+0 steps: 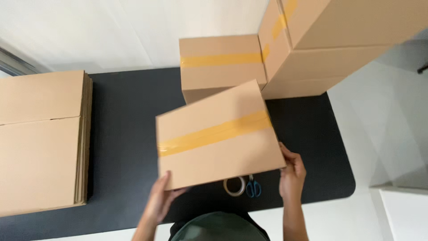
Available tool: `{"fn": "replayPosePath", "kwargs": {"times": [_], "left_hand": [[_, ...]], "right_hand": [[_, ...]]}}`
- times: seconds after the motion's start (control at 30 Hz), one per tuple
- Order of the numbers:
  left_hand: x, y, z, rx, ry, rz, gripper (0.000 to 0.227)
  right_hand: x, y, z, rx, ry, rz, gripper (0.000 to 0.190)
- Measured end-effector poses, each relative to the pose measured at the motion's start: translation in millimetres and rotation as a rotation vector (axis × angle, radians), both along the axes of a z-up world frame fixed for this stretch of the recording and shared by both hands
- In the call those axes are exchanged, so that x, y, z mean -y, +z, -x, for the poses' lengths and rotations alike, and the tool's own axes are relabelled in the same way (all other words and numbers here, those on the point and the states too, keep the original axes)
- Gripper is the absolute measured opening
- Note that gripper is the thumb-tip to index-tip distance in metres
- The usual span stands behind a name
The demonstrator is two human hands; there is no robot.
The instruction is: The person folds flat cardboard boxes, applies adhesive tape to the bottom seams using a tape dispenser, cuts the tape with scissors, and stacks the completed boxes.
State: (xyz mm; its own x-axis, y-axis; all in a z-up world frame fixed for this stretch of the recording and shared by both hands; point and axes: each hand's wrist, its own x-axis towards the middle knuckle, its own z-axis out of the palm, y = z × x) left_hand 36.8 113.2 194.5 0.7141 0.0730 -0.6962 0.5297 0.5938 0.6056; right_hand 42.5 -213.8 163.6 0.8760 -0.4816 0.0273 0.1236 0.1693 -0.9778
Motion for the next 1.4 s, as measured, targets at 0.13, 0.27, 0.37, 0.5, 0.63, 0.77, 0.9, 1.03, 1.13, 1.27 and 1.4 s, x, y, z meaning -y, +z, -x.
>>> {"fn": "replayPosePath", "kwargs": {"times": [0.13,0.27,0.37,0.5,0.63,0.77,0.9,1.03,1.13,1.27,1.4], "left_hand": [[5,43,-40,0.287,0.0,-0.118,0.062],[41,72,-114,0.551,-0.007,-0.355,0.07],[62,86,-152,0.579,-0.022,-0.451,0.071],[87,90,-185,0.523,-0.025,-0.592,0.068],[110,83,-196,0.528,0.092,-0.611,0.063],[123,47,-214,0.553,0.232,-0.775,0.068],[129,59,-224,0.525,0.215,-0.792,0.077],[124,62,-245,0.47,0.156,-0.776,0.07],[117,50,-259,0.465,0.121,-0.781,0.065],[112,41,-265,0.473,0.114,-0.789,0.061],[109,47,-258,0.49,0.089,-0.732,0.069]], "right_hand": [[-4,5,-56,0.05,0.113,-0.09,0.026],[-18,13,-137,0.238,0.065,-0.318,0.038],[-11,-31,-186,0.233,0.013,-0.336,0.042],[-23,-4,-195,-0.073,-0.027,-0.192,0.056],[-46,37,-189,-0.126,-0.05,0.101,0.071],[-77,56,-191,-0.008,-0.01,0.377,0.086],[-88,35,-214,0.107,-0.086,1.013,0.087],[-80,22,-244,0.158,-0.15,1.128,0.09],[-78,22,-256,0.168,-0.191,1.164,0.09],[-77,21,-260,0.155,-0.18,1.153,0.096],[-79,24,-254,0.112,-0.197,1.175,0.093]]}}
